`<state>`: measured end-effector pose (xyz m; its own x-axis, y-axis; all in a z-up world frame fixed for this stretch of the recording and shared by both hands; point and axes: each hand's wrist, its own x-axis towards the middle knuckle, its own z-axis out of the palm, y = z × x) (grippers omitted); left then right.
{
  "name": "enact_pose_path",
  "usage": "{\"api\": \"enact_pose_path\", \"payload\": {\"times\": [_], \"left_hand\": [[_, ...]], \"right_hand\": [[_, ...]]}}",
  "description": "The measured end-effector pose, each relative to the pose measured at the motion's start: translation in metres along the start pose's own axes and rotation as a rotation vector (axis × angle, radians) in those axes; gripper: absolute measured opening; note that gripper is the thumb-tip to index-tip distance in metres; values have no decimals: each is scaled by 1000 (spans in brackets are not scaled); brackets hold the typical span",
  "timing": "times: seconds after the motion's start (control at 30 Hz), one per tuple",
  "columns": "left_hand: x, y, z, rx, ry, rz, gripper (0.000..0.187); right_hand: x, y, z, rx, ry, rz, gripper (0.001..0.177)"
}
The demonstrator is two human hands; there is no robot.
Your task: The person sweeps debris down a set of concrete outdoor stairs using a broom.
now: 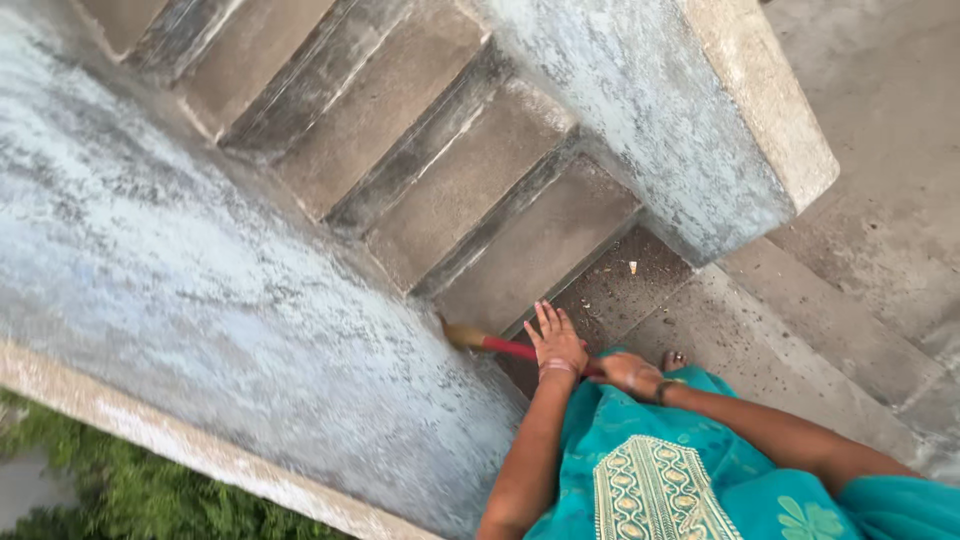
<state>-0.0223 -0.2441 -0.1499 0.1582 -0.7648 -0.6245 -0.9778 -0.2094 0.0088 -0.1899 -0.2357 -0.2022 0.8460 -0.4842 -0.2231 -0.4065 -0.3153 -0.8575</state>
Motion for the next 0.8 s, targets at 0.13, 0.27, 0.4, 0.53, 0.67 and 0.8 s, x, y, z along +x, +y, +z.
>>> {"api": "enact_pose_path", "payload": {"times": [0.13, 0.27, 0.4, 0.53, 0.67, 0.8], "left_hand": [[13, -10, -10, -4, 56, 68, 91], [20, -13, -6, -78, 1, 72, 91], [31, -8, -6, -76, -32, 112, 89], [39, -3, -8, -82, -17, 167, 89], [54, -2, -12, -93, 30, 197, 89], [63, -6, -17, -73, 8, 155, 90]], "right_hand": [[23, 9, -16, -145, -53, 389, 37], [5, 23, -62, 79, 212, 854, 40], [-14, 3, -59, 17, 336, 811, 55], [-3, 2, -65, -202, 122, 669, 55], [17, 26, -98, -169, 94, 823, 43], [14, 22, -114, 43, 352, 899, 36]]}}
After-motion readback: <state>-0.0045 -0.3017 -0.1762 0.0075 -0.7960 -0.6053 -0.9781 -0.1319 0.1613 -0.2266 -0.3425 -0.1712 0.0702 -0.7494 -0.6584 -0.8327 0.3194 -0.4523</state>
